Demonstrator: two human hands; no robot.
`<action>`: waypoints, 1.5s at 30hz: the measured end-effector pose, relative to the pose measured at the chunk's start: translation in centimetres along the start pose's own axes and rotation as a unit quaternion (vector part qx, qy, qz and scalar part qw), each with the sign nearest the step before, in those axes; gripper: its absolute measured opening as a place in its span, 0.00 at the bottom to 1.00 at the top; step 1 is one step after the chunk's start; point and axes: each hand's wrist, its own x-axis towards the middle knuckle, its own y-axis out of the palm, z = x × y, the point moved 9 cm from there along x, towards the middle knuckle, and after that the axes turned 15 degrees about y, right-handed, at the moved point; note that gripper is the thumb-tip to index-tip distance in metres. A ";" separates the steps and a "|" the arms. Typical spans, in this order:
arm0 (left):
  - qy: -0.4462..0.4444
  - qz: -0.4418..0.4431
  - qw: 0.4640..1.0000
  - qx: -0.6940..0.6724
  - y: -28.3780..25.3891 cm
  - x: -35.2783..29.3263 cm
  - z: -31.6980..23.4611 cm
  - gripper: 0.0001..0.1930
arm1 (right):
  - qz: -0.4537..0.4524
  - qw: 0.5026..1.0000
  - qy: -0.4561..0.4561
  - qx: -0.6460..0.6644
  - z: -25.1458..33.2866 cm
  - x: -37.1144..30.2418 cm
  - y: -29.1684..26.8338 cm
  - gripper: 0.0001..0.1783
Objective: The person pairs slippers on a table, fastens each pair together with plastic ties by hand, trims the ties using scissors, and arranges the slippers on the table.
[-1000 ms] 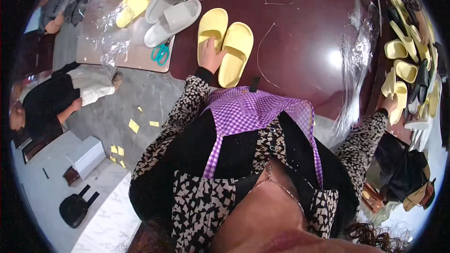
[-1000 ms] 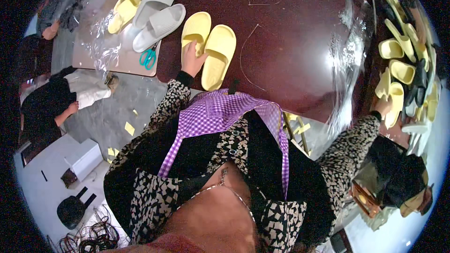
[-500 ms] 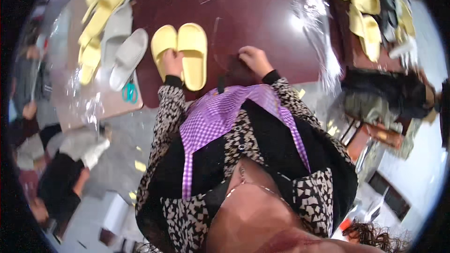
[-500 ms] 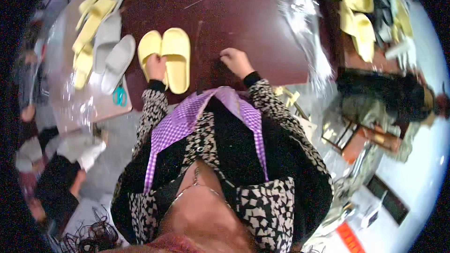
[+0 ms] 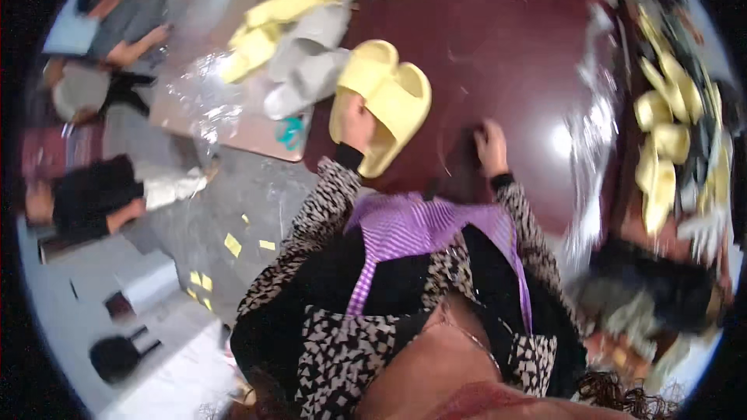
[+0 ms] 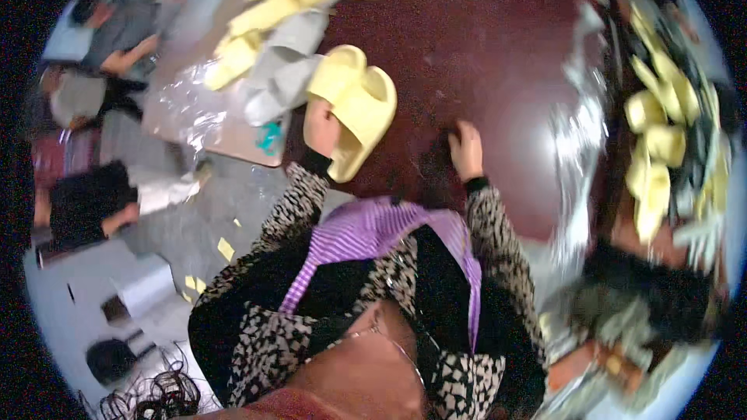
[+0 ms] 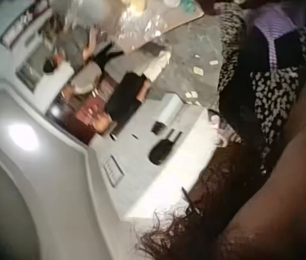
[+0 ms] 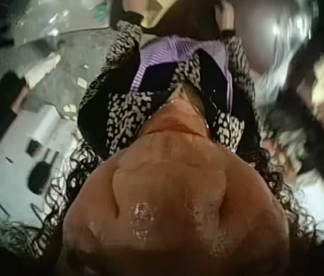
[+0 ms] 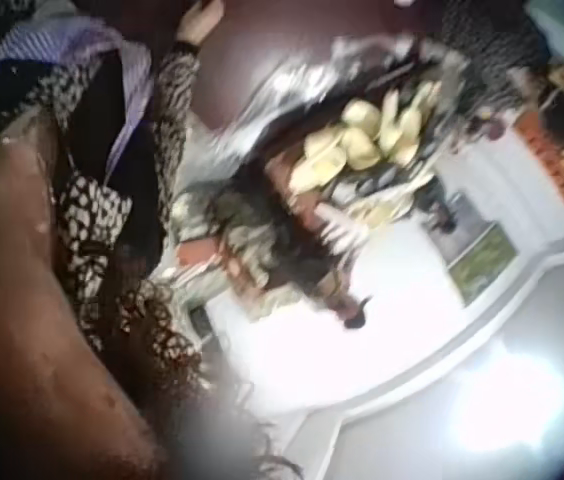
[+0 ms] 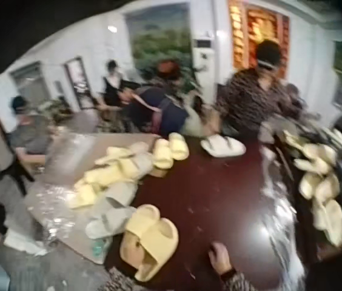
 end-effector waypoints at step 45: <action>-0.040 0.237 0.971 -0.002 12.3 -4.0 -3.3 0.11 | -0.299 0.905 0.280 -0.118 -17.0 2.0 -19.5 0.10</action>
